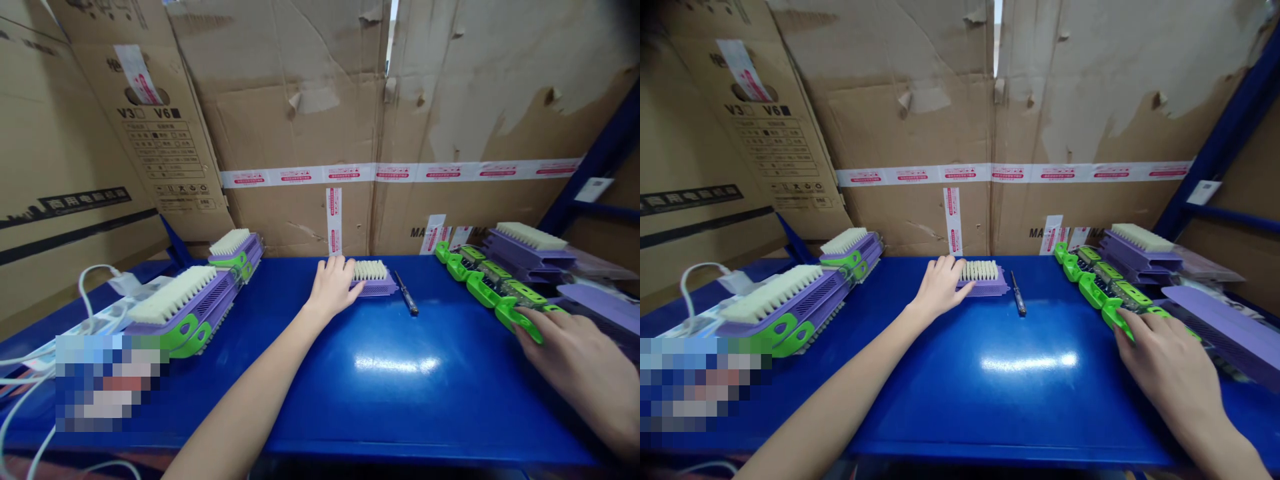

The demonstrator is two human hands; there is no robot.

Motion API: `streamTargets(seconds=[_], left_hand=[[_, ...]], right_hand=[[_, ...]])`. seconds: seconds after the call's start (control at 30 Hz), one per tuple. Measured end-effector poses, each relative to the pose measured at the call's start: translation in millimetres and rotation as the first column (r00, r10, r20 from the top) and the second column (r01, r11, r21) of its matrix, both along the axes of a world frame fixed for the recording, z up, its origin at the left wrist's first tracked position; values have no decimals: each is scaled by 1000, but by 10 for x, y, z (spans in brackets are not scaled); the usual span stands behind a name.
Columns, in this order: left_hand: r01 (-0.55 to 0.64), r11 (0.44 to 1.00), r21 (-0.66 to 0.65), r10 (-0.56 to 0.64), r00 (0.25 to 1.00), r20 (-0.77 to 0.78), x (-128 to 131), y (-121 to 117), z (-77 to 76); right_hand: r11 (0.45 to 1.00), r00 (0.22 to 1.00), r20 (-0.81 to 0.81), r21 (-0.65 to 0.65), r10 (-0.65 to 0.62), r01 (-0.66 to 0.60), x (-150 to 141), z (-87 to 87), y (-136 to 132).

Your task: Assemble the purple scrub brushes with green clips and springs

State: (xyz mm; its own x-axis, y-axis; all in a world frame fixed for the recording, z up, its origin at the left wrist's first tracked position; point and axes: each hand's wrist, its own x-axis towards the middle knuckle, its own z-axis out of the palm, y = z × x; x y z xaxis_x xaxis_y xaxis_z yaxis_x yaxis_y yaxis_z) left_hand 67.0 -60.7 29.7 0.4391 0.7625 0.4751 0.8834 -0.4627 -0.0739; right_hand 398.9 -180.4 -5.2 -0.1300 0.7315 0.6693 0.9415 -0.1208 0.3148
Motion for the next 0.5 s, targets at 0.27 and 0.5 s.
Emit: streamTargets(seconds=[0.27,0.5], left_hand=[[-122,990,-74,127,990,68,4,27,-29],[-11,970,-243,30,997,72,-96,84,-61]], right_hand=[[984,984,-34,15,176,-176,-600,303,313],[809,850,-143,-262,507,-526,-1229,392,1020]])
